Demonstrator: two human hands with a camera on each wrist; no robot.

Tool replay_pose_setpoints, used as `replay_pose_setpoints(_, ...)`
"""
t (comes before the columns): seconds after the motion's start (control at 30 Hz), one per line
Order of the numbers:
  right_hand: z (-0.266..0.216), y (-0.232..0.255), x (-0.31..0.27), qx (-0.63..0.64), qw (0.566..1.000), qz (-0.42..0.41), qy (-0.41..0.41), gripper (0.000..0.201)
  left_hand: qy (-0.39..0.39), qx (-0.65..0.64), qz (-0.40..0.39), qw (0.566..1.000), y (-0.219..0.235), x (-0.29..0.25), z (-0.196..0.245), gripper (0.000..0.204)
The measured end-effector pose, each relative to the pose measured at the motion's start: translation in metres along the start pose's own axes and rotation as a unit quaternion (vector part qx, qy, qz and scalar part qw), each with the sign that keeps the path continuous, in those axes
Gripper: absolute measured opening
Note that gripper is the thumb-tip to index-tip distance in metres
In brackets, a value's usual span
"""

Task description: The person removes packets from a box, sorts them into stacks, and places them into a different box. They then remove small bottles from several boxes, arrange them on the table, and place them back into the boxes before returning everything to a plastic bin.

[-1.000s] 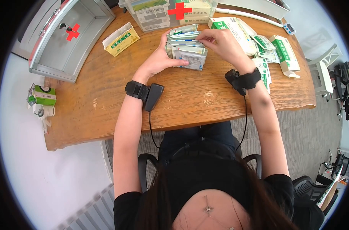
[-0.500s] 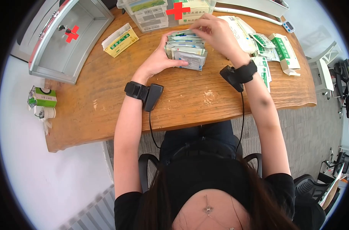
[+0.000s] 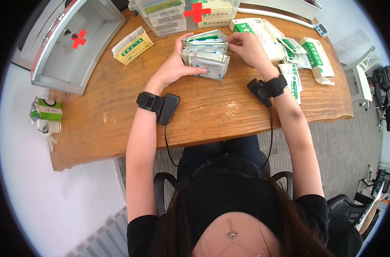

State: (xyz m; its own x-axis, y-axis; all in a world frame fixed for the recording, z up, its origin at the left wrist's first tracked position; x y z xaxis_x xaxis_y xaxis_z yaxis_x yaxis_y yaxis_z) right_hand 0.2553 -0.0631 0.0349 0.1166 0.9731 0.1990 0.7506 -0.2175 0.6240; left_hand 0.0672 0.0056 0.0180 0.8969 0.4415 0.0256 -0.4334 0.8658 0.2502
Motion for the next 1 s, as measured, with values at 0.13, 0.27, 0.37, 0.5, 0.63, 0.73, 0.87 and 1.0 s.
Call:
replay_pose_setpoints(0.13, -0.005, -0.007, -0.001, -0.064, 0.997, -0.04, -0.026, 0.019, -0.002, -0.009, -0.021, 1.0, -0.002, -0.001, 0.001, 0.102)
replay_pose_setpoints(0.27, -0.015, 0.015, -0.006, 0.012, 0.997, 0.029, -0.073, 0.041, 0.004, -0.009, -0.024, 1.0, -0.002, -0.001, 0.0, 0.099)
replay_pose_setpoints(0.37, -0.022, 0.001, -0.011, 0.254, 0.966, 0.02, 0.042, 0.078, 0.03, -0.038, -0.022, 0.999, -0.002, -0.001, -0.006, 0.096)
replay_pose_setpoints(0.5, -0.033, -0.025, -0.017, 0.194, 0.964, -0.165, 0.081, 0.116, 0.023, -0.024, -0.026, 0.999, -0.003, -0.001, -0.005, 0.098)
replay_pose_setpoints(0.63, -0.034, -0.04, -0.015, 0.12, 0.973, -0.139, 0.141, 0.121, 0.017, -0.04, -0.028, 0.999, -0.009, 0.002, -0.004, 0.105)
replay_pose_setpoints(0.73, -0.032, -0.034, -0.012, 0.155, 0.971, -0.13, 0.125, 0.123, 0.008, 0.022, -0.055, 0.998, -0.012, 0.003, 0.002, 0.11)
replay_pose_setpoints(0.87, -0.032, -0.025, -0.015, 0.09, 0.978, -0.115, 0.149, 0.12, 0.016, 0.052, -0.038, 0.998, -0.01, 0.003, -0.001, 0.108)
replay_pose_setpoints(1.0, -0.028, -0.025, -0.019, 0.105, 0.977, -0.152, 0.111, 0.114, 0.039, 0.106, 0.001, 0.994, -0.005, 0.002, -0.005, 0.108)
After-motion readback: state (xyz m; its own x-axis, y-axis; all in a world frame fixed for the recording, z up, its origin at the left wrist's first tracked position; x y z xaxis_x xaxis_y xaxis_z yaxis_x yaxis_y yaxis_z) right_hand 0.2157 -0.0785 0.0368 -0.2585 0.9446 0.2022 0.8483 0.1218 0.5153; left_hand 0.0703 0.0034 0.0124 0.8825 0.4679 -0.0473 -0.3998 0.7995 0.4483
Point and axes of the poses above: each hand's wrist, its own x-axis towards the middle knuckle, its own y-axis out of the back of the hand, z = x × y, the point moved 6 cm from there along x, towards the middle knuckle, and after that the axes turned 9 degrees about -z, right-handed, at the moved point
